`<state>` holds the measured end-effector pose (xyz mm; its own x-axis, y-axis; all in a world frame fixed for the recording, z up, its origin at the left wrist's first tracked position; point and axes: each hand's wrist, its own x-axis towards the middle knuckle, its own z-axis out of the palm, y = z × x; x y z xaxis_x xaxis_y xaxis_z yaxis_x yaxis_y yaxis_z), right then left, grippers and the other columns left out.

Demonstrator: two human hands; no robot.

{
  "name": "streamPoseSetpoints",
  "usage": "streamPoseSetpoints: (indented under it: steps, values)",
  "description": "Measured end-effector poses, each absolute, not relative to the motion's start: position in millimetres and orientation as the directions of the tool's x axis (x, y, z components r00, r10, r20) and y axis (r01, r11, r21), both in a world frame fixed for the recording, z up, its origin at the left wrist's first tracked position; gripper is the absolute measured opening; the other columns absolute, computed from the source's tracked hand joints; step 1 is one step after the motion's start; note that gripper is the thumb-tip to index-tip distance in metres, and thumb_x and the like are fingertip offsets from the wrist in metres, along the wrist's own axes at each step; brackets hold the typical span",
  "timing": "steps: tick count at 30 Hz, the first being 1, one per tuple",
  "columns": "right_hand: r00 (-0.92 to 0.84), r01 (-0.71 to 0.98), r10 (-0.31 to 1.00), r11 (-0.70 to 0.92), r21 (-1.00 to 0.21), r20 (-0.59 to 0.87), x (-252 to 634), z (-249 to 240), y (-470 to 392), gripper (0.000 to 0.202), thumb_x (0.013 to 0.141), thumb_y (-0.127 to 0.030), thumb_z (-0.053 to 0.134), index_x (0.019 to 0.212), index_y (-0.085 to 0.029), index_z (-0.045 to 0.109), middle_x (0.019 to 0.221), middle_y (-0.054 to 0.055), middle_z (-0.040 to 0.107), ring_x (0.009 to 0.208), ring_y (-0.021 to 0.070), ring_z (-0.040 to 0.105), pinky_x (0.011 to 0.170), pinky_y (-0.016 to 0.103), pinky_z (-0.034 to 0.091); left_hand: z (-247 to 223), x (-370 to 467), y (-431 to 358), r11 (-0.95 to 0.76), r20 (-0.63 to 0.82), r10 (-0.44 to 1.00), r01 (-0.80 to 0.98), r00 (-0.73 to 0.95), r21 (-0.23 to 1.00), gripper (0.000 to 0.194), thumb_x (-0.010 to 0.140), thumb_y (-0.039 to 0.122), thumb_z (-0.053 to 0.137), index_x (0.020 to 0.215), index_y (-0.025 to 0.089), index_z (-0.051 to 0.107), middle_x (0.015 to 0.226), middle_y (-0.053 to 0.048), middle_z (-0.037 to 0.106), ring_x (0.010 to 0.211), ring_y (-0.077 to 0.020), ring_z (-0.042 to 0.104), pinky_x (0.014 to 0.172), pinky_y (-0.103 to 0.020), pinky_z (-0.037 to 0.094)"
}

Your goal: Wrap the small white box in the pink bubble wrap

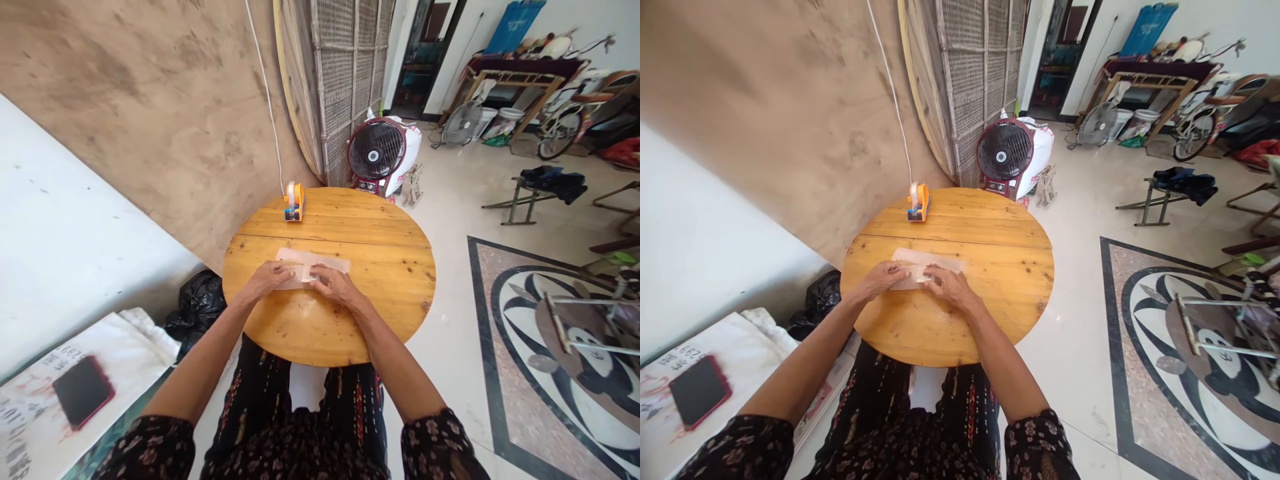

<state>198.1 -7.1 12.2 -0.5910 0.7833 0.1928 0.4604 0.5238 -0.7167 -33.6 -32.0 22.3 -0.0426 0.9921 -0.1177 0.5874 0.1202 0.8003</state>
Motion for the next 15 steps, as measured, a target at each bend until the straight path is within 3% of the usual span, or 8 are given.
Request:
streamPoseSetpoints:
  steps: [6,15]
  values:
    - [-0.610,0.424,0.731,0.628,-0.653,0.306,196.8,8.7,-3.1,0.031,0.081,-0.025,0.065,0.111,-0.028,0.069,0.129,0.003,0.064,0.117,0.0219,0.061,0.104,0.039,0.041,31.1,-27.5,-24.7,0.180,-0.178,0.982,0.620,-0.066,0.764,0.025,0.060,0.037,0.067,0.051,0.018,0.053,0.048,0.003,0.047,0.047,-0.0102,0.039,0.044,-0.022,0.021]
    - [-0.587,0.441,0.749,0.614,-0.654,0.308,198.0,5.9,-3.2,0.029,0.082,-0.027,0.065,0.110,-0.029,0.070,0.127,0.003,0.065,0.108,0.0224,0.065,0.100,0.038,0.044,40.4,-17.5,-16.9,0.263,-0.269,0.960,0.588,-0.079,0.765,0.019,0.053,0.033,0.069,0.052,0.018,0.058,0.046,0.004,0.050,0.045,-0.0104,0.041,0.042,-0.021,0.026]
